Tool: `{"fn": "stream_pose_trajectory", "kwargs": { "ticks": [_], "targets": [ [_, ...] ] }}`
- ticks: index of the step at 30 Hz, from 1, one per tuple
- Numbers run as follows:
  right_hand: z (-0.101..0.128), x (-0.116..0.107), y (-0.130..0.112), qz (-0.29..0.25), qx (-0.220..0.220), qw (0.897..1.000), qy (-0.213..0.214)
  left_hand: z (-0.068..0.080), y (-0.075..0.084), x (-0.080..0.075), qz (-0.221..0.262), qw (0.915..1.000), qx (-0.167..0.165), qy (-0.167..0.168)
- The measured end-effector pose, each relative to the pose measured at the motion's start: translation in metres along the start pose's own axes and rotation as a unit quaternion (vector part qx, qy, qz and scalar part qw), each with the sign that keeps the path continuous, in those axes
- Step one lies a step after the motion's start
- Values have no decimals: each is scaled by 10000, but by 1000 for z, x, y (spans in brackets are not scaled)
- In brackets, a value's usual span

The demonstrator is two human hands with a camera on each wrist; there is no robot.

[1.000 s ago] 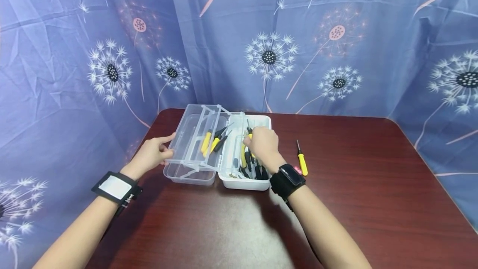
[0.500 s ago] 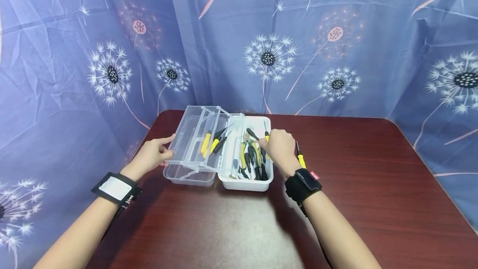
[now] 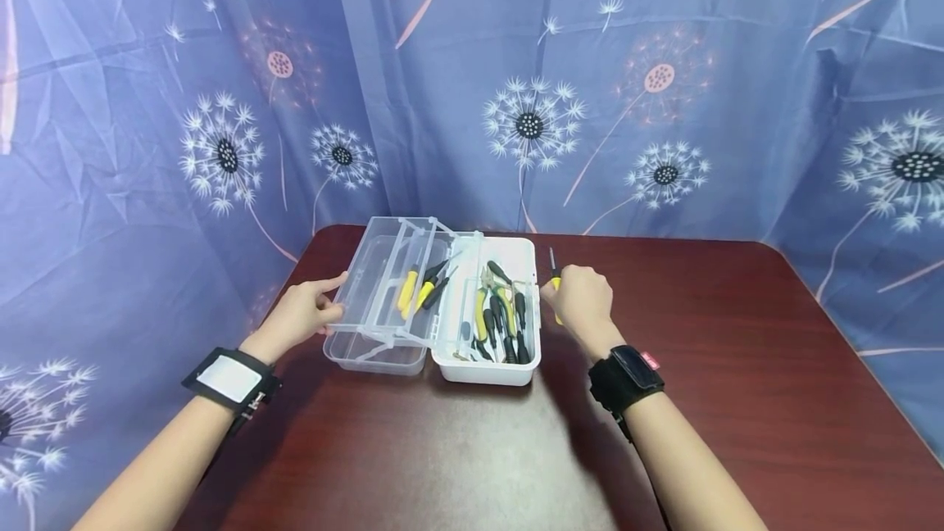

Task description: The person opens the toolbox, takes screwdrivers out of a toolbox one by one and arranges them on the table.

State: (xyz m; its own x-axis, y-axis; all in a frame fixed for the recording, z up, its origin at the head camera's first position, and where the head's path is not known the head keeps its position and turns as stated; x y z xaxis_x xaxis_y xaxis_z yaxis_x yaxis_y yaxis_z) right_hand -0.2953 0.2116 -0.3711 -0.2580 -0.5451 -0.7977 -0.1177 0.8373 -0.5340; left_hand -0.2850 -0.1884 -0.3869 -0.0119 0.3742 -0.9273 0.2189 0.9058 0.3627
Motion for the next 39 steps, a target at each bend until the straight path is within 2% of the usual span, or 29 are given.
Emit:
{"fn": "stream_pose_trajectory", "kwargs": {
  "ticks": [8,21,33,39],
  "targets": [
    [7,-10,19,-60,220,9997,-77,0,-2,2,-24,10000,-47,-27],
    [12,-8,38,60,268,9995,-128,2,-1,3,6,10000,-55,-30],
    [11,15,63,414,440,9981,-92,2,0,2,37,9999,-73,-64],
    [10,30,73,553,605,9964,-220,1,-2,3,33,9999,-97,-64]
  ]
}}
Point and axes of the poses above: each hand's wrist, its own z-axis away from the middle knuckle, its own x-axis out of the palm, y = z × x, the point moved 8 cm from there along -z, towards the middle knuckle, and after that the axes turned 15 degrees about -z, right-handed, at the moved point
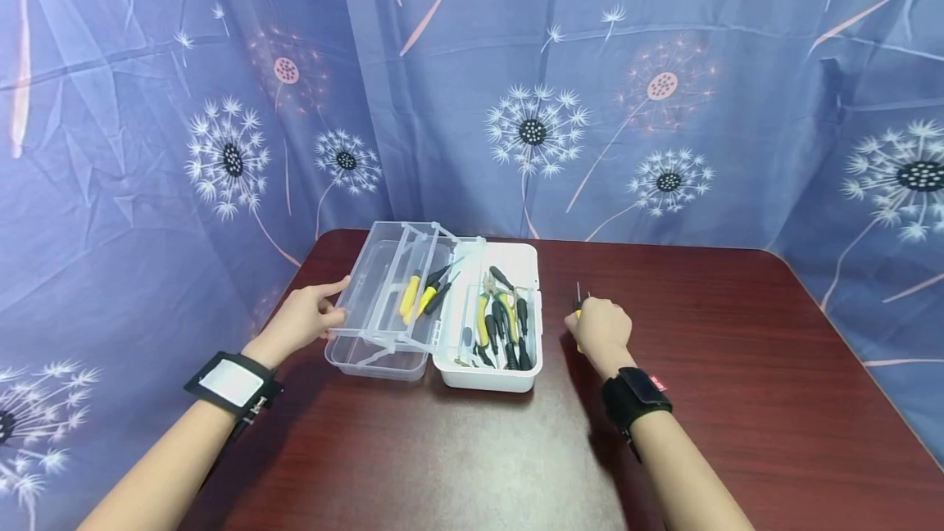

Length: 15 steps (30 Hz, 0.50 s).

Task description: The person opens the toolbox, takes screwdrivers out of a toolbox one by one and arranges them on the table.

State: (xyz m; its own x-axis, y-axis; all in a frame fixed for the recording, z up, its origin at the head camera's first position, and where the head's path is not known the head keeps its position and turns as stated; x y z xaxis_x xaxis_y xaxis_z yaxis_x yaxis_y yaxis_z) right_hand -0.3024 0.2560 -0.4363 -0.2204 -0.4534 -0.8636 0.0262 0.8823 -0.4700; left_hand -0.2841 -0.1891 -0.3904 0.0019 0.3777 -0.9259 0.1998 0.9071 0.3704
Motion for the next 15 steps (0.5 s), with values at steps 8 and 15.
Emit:
{"fn": "stream_pose_trajectory", "kwargs": {
  "ticks": [8,15],
  "targets": [
    [-2,15,1,59,171,9994,-286,0,0,0,-13,10000,-13,17],
    [-3,20,4,227,278,9986,-376,0,0,0,-19,10000,-27,-23]
  ]
}}
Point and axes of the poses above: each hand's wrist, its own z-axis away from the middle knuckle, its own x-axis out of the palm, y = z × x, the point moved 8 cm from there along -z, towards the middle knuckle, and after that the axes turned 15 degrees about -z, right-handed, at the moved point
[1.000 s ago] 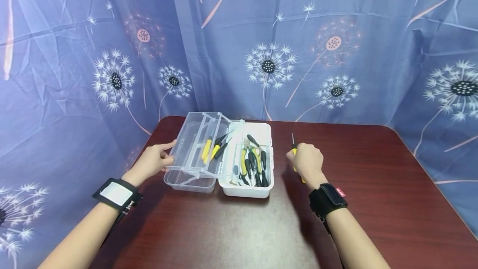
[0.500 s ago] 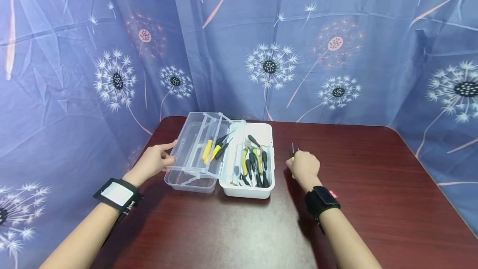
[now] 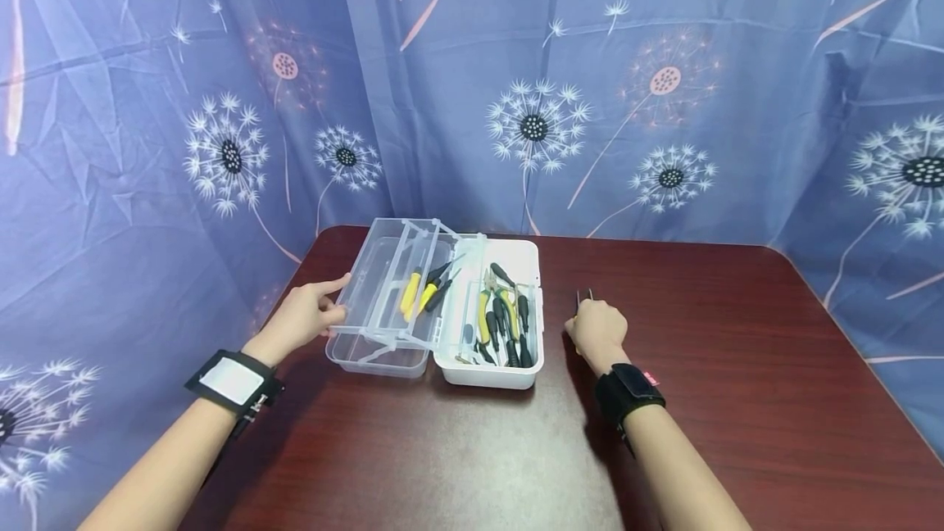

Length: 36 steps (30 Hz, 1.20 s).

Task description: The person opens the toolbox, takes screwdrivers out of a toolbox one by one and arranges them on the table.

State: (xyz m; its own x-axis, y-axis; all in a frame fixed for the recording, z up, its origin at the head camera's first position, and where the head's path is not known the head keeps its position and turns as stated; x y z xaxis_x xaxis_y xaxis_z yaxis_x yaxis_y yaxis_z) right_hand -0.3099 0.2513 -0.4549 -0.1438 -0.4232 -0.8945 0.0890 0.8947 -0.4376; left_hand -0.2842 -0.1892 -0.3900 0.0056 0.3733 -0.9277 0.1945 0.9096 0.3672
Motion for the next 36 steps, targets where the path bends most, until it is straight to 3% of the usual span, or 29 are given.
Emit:
{"fn": "stream_pose_trajectory", "kwargs": {
  "ticks": [25,36],
  "targets": [
    [-2,4,3,234,245,9985,-430,1,0,-2,-11,10000,-64,35],
    [0,-6,-6,125,-3,9997,-198,2,0,0,-39,10000,-52,65]
  ]
}}
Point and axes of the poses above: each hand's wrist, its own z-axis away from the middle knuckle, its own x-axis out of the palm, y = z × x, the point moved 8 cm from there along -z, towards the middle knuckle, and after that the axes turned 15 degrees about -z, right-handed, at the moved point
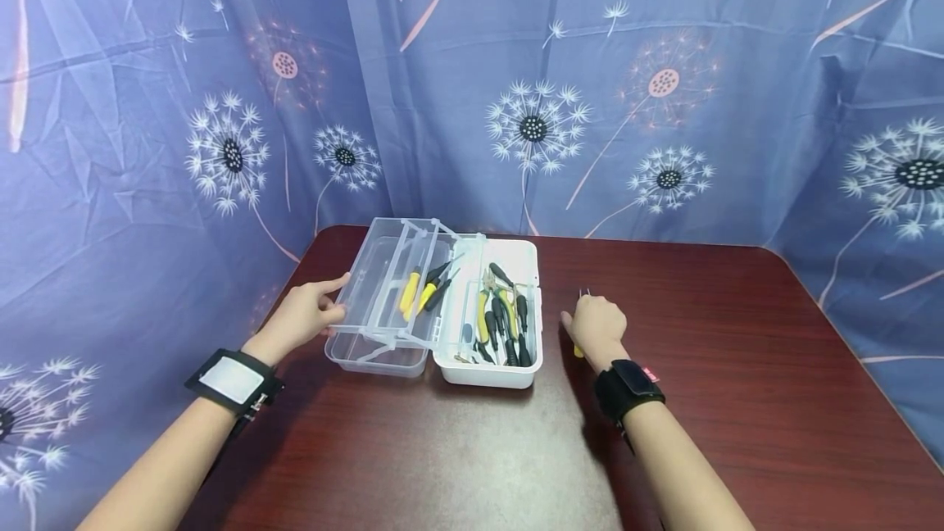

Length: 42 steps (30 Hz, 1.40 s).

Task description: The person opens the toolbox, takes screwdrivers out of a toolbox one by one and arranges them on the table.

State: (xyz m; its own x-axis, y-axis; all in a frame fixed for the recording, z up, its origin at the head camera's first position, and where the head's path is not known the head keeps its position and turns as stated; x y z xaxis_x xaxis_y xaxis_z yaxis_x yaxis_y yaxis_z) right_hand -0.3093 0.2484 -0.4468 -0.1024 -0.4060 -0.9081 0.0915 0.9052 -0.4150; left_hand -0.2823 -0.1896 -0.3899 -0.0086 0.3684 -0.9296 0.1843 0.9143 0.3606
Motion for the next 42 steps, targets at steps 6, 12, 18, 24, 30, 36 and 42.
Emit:
{"fn": "stream_pose_trajectory", "kwargs": {
  "ticks": [6,12,18,24,30,36,42],
  "targets": [
    [1,-14,-16,-102,-277,9995,126,0,-1,1,52,10000,81,15],
    [8,-31,-38,-191,-644,9959,600,0,0,1,74,10000,63,1],
    [12,-39,-54,-183,-635,9963,550,0,0,2,95,9999,37,-29],
    [15,-49,-72,-256,-898,9930,722,1,1,1,108,9999,73,-7],
    [15,-55,-87,-341,-1058,9905,812,-1,1,-1,73,9999,97,6],
    [13,-55,-100,-274,-1114,9905,760,0,2,-1,125,9999,97,-16],
    [11,-59,-115,-174,-1220,9884,888,0,0,1,109,9999,75,-23]
  ]
}}
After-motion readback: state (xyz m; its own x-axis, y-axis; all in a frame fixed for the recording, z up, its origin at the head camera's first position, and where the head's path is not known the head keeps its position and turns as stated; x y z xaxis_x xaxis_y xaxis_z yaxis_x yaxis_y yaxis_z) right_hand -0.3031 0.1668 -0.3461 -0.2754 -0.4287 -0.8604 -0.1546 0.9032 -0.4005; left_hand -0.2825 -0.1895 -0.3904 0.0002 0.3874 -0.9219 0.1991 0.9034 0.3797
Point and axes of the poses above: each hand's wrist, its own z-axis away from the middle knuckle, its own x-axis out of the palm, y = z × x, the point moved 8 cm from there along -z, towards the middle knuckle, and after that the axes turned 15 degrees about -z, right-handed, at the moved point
